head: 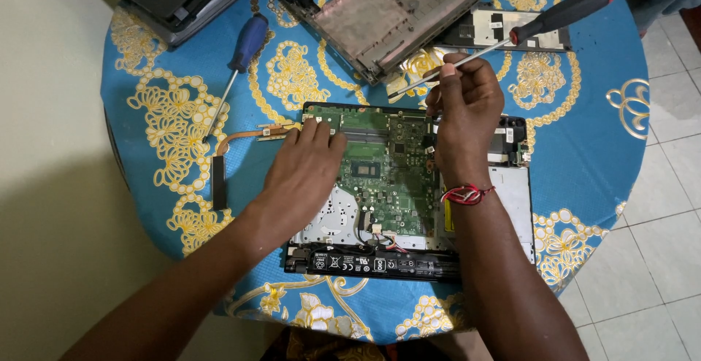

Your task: The person uses a screwdriver to remove screws from the internal components of a disassembled laptop motherboard. They carefully unscrew and remove a metal bracket and other small parts from the circuit board.

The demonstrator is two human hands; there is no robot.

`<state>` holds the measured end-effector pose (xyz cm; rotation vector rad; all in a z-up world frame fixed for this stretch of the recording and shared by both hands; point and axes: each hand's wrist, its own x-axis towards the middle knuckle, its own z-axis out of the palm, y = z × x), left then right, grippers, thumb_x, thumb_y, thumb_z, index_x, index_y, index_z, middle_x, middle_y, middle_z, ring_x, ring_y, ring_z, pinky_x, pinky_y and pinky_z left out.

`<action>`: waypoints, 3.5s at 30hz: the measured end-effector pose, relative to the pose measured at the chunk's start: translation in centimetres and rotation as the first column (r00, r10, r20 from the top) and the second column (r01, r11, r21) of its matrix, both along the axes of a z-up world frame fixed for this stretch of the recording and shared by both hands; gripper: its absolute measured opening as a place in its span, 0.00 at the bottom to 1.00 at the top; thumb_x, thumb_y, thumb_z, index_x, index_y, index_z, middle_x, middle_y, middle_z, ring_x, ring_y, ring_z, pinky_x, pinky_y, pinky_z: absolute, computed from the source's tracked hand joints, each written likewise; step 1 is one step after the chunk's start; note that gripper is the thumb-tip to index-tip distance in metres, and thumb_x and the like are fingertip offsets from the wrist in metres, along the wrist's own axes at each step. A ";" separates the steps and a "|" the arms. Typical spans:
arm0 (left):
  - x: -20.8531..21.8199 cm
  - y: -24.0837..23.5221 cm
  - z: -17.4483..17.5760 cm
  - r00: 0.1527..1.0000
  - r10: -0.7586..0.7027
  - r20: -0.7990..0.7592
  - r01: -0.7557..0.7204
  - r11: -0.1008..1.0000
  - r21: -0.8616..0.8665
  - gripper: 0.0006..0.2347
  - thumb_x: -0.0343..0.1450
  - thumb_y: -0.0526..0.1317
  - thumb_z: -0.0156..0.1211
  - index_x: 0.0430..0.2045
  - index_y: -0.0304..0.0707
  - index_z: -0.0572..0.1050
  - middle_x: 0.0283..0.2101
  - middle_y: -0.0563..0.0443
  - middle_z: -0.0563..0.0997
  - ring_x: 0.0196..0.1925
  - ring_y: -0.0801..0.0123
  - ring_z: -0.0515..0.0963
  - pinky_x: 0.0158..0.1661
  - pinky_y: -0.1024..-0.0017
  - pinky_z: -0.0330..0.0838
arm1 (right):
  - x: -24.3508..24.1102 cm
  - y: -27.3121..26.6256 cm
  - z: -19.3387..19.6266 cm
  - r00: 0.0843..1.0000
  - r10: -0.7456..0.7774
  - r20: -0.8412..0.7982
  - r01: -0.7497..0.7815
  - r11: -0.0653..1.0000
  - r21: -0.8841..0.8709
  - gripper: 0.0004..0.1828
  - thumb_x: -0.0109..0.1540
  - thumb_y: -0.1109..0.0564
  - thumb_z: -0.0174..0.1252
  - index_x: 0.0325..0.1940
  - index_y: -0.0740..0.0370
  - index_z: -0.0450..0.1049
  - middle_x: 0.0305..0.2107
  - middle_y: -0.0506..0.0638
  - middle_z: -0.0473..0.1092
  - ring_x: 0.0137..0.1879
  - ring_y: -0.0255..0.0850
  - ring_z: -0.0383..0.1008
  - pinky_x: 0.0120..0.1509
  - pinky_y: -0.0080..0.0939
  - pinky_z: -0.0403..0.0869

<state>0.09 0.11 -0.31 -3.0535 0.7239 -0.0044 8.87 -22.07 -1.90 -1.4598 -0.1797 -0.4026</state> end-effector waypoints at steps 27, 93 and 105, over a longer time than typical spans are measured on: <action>9.9 1.4 -1.8 0.986 0.157 -0.063 -0.156 0.692 -0.705 0.06 0.76 0.32 0.53 0.28 0.36 0.74 0.25 0.45 0.74 0.36 0.53 0.75 0.45 0.54 0.71 | -0.2 0.0 0.6 0.999 -0.036 -0.001 0.036 0.999 0.026 0.04 0.73 0.61 0.50 0.51 0.61 0.70 0.35 0.56 0.76 0.31 0.35 0.71 0.31 0.33 0.73; 4.7 -5.0 -5.0 0.994 -0.092 0.056 0.095 0.514 -0.852 0.05 0.74 0.31 0.60 0.41 0.35 0.79 0.39 0.42 0.81 0.51 0.49 0.76 0.49 0.53 0.73 | -4.6 -2.0 8.9 0.992 0.087 0.087 -0.023 0.827 -0.561 0.11 0.67 0.72 0.54 0.53 0.70 0.73 0.35 0.65 0.73 0.36 0.53 0.76 0.40 0.48 0.76; 5.1 -4.8 -4.8 0.986 -0.121 0.114 0.162 0.538 -0.827 0.03 0.72 0.31 0.63 0.37 0.35 0.79 0.37 0.44 0.80 0.49 0.50 0.77 0.48 0.55 0.73 | -8.2 -3.9 6.4 0.995 0.091 0.033 -0.055 0.809 -0.585 0.05 0.68 0.70 0.55 0.48 0.72 0.70 0.33 0.65 0.75 0.35 0.52 0.79 0.38 0.49 0.80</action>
